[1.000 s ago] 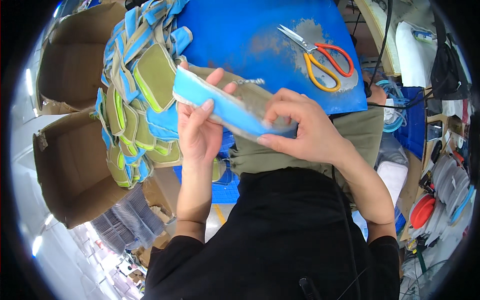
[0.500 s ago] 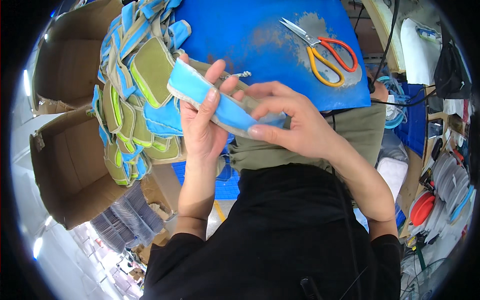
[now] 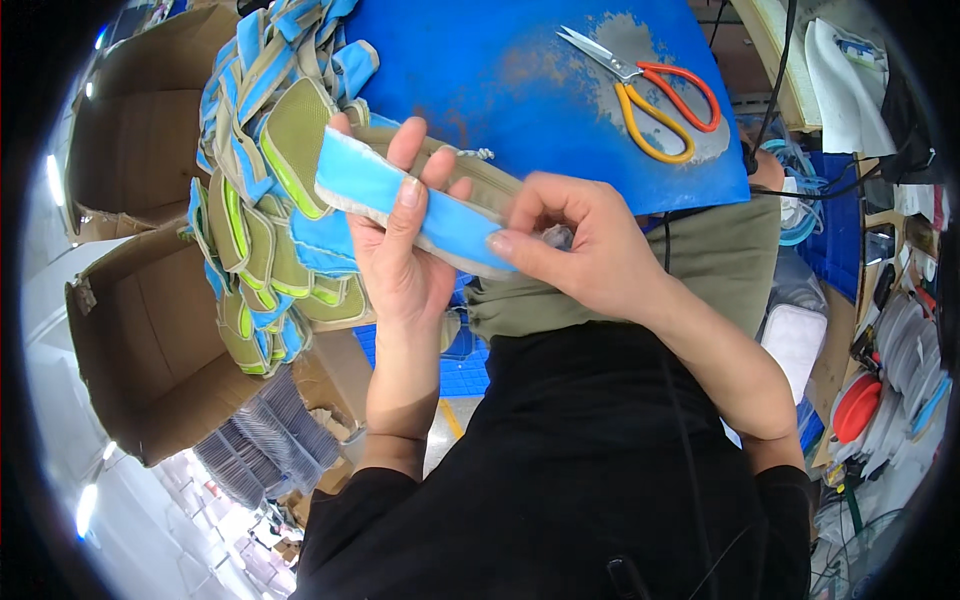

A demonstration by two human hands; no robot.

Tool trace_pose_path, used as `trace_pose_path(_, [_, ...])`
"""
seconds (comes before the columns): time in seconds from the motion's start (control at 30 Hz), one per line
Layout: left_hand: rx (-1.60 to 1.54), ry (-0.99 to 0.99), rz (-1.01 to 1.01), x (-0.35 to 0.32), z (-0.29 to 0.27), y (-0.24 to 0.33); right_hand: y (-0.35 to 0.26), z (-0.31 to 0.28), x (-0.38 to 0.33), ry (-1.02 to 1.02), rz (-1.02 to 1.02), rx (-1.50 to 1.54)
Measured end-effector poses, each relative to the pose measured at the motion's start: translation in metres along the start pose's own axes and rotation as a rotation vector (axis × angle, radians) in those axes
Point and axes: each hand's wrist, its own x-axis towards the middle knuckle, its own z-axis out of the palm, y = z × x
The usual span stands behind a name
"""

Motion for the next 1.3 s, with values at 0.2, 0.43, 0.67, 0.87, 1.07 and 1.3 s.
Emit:
trace_pose_path(0.2, [0.094, -0.086, -0.011, 0.003, 0.007, 0.001, -0.004, -0.001, -0.005, 0.058, -0.050, -0.003])
trace_pose_path(0.43, [0.274, -0.058, -0.066, -0.003, 0.003, 0.006, -0.008, -0.006, -0.006, 0.079, -0.069, -0.056])
trace_pose_path(0.67, [0.242, -0.006, 0.010, -0.005, 0.017, 0.009, -0.006, -0.008, -0.005, 0.098, -0.063, -0.050])
trace_pose_path(0.87, [0.217, -0.075, 0.040, -0.004, 0.014, 0.007, -0.011, -0.010, -0.004, 0.074, 0.021, 0.067])
trace_pose_path(1.07, [0.310, -0.064, 0.048, 0.002, 0.014, 0.009, -0.022, -0.023, -0.002, -0.044, 0.034, -0.127])
trace_pose_path(1.3, [-0.181, 0.050, -0.187, 0.068, -0.033, 0.019, -0.059, -0.032, -0.029, -0.162, -0.402, -0.338])
